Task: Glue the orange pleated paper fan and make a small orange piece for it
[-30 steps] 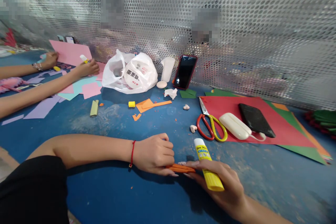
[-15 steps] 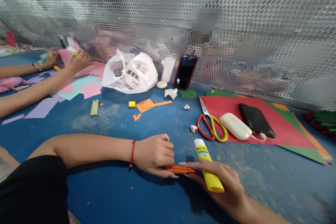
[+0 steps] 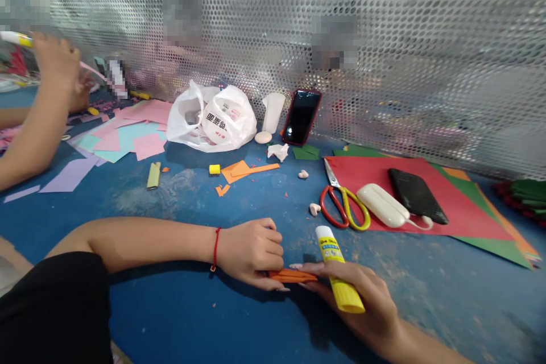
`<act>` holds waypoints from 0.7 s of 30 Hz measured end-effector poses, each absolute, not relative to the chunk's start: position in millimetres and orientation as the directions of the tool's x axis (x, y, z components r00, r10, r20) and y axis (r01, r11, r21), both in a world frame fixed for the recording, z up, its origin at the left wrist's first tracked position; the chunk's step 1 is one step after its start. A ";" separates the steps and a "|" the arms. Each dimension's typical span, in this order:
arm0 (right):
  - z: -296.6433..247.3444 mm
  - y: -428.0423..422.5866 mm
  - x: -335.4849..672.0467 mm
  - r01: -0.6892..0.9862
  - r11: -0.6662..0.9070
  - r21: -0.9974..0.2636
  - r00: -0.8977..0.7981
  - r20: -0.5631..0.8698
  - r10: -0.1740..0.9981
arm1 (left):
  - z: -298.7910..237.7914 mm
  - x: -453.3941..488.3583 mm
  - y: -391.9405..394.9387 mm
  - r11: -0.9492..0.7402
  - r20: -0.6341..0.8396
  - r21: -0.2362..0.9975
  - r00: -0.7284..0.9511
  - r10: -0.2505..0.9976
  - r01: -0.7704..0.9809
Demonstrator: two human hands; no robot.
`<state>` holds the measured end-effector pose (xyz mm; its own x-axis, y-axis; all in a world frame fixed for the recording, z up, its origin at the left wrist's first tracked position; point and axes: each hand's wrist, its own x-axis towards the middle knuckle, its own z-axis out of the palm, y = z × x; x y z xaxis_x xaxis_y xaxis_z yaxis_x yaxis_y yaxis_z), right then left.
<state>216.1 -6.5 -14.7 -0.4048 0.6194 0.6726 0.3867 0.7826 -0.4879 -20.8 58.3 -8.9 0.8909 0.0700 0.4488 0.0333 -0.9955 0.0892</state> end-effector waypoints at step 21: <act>-13.1 -8.7 215.7 0.394 0.770 -0.502 -0.396 0.664 0.635 | -7.2 -20.7 58.1 -0.996 0.434 0.083 0.899 0.062 0.028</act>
<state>215.7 -8.7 -13.1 -0.3962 0.6347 0.6635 0.3936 0.7703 -0.5018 -20.7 58.1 -7.2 0.8986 0.0620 0.4343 0.0283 -0.9961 0.0835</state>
